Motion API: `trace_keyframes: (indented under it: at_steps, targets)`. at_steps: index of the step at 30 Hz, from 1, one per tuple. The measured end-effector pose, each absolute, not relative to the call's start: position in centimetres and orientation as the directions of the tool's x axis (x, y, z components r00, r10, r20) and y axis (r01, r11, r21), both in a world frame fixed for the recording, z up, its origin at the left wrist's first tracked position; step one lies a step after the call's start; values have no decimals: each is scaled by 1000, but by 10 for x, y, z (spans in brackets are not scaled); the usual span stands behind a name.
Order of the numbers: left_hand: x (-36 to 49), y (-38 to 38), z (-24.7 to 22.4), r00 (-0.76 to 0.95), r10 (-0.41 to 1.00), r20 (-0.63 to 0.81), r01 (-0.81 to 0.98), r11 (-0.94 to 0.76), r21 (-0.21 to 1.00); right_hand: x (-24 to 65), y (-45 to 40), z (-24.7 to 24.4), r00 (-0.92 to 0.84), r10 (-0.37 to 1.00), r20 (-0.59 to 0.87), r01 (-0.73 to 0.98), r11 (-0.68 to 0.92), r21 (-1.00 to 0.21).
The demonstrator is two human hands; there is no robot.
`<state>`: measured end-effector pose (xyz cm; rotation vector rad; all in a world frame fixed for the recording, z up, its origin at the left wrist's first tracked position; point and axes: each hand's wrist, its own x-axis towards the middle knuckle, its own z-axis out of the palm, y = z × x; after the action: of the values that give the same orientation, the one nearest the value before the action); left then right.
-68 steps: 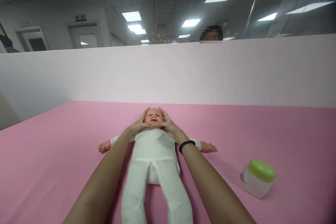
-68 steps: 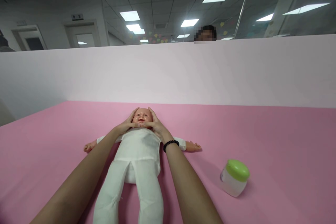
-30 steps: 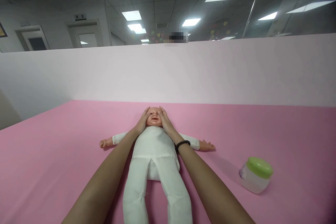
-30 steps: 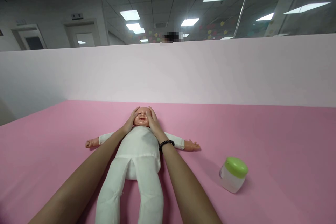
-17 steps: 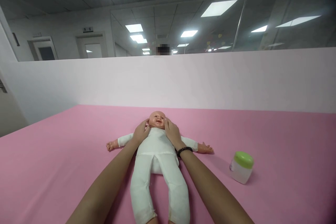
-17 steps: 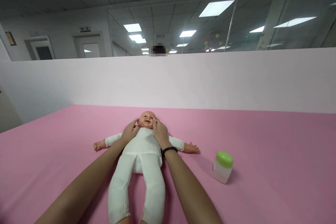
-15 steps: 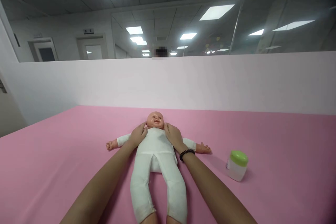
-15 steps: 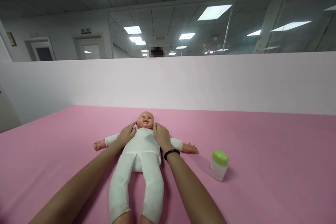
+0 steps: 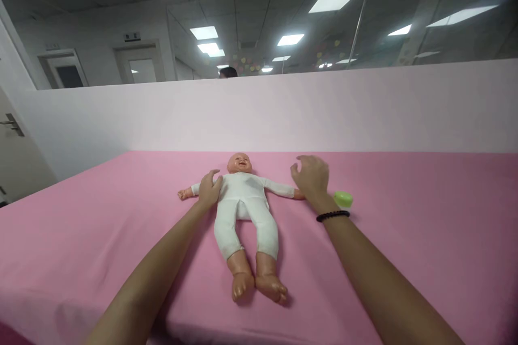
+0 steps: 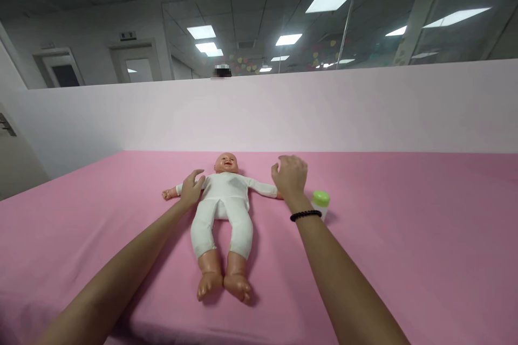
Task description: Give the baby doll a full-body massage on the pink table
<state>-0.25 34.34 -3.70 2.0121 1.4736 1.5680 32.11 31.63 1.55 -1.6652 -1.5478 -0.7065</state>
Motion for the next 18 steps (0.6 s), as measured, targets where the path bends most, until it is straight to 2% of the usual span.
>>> trace_keyframes:
  at_steps: [2,4,6,8,11,13,16,18]
  targets:
    - [18,332,-23,-65,776,628,312,-582,751,338,309,21,187,482,856,978,-15,-206]
    - [42,321,-10,-15,785,620,94,-616,782,352,301,18,268,409,872,960,-37,-277]
    - [64,312,0,56,818,572,-106,-565,818,361,293,9,348,353,869,937,-84,-340]
    - [81,305,4,141,866,479,-290,-427,856,366,285,0,395,335,856,919,-146,-367]
    - [94,297,1,278,911,304,-467,-148,872,368,276,-8,461,421,781,886,-271,-377]
    - [94,293,-3,335,919,206,-518,-3,855,367,272,-7,580,547,604,815,-382,-436]
    - [90,287,-4,364,917,164,-570,79,818,365,269,-1,683,651,332,709,-480,-517]
    - [87,282,0,385,905,181,-602,98,792,360,269,1,672,664,327,708,-446,-548]
